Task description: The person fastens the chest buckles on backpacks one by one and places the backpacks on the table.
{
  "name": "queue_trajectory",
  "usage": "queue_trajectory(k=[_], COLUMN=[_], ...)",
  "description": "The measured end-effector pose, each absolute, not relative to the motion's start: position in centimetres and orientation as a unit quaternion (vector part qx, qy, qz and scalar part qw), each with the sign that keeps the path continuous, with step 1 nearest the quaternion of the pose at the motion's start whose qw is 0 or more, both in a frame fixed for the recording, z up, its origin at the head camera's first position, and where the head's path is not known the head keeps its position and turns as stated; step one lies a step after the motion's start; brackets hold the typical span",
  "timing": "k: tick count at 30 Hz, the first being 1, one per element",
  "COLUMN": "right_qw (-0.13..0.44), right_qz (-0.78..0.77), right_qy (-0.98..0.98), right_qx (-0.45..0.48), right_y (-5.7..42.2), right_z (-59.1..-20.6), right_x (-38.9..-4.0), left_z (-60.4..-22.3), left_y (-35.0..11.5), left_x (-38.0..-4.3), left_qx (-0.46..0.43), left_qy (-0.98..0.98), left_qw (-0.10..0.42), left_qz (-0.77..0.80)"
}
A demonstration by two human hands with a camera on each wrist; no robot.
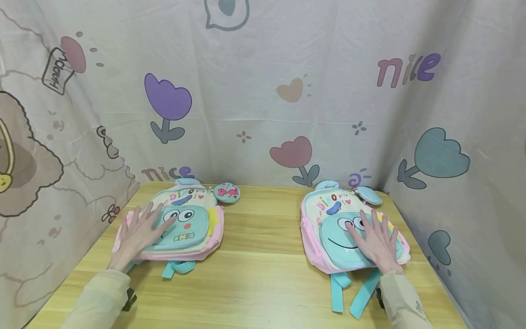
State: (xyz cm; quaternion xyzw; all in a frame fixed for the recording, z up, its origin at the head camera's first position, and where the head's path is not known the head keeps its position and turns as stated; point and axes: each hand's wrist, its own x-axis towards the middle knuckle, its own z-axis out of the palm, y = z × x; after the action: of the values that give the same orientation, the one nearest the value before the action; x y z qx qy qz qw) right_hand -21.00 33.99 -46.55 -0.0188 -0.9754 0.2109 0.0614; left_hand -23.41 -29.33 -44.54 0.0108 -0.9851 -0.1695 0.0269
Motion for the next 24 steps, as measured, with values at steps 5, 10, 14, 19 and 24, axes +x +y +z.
queue_trajectory(k=[5, 10, 14, 19, 24], right_qw=[0.064, 0.062, 0.056, 0.051, 0.046], right_qz=[0.214, 0.213, 0.212, 0.208, 0.202], right_qy=[-0.975, -0.975, -0.975, -0.977, -0.978], right_qx=[-0.019, -0.018, -0.018, -0.018, -0.018], right_y=[34.0, 34.1, 34.2, 34.6, 35.5], right_z=[-46.6, -46.7, -46.8, -46.9, -46.7], right_x=[-20.9, -20.9, -20.9, -20.9, -20.9], left_z=[-44.5, -44.7, -44.7, -44.5, -44.5], left_y=[-29.3, -29.0, -28.5, -27.6, -26.3], left_x=[-23.4, -23.3, -23.1, -22.8, -22.3], left_qx=[0.012, 0.015, 0.014, 0.004, -0.005], left_qy=[-0.985, -0.986, -0.986, -0.988, -0.988], left_qw=[0.026, 0.027, 0.029, 0.040, 0.047], left_qz=[-0.167, -0.165, -0.161, -0.149, -0.146])
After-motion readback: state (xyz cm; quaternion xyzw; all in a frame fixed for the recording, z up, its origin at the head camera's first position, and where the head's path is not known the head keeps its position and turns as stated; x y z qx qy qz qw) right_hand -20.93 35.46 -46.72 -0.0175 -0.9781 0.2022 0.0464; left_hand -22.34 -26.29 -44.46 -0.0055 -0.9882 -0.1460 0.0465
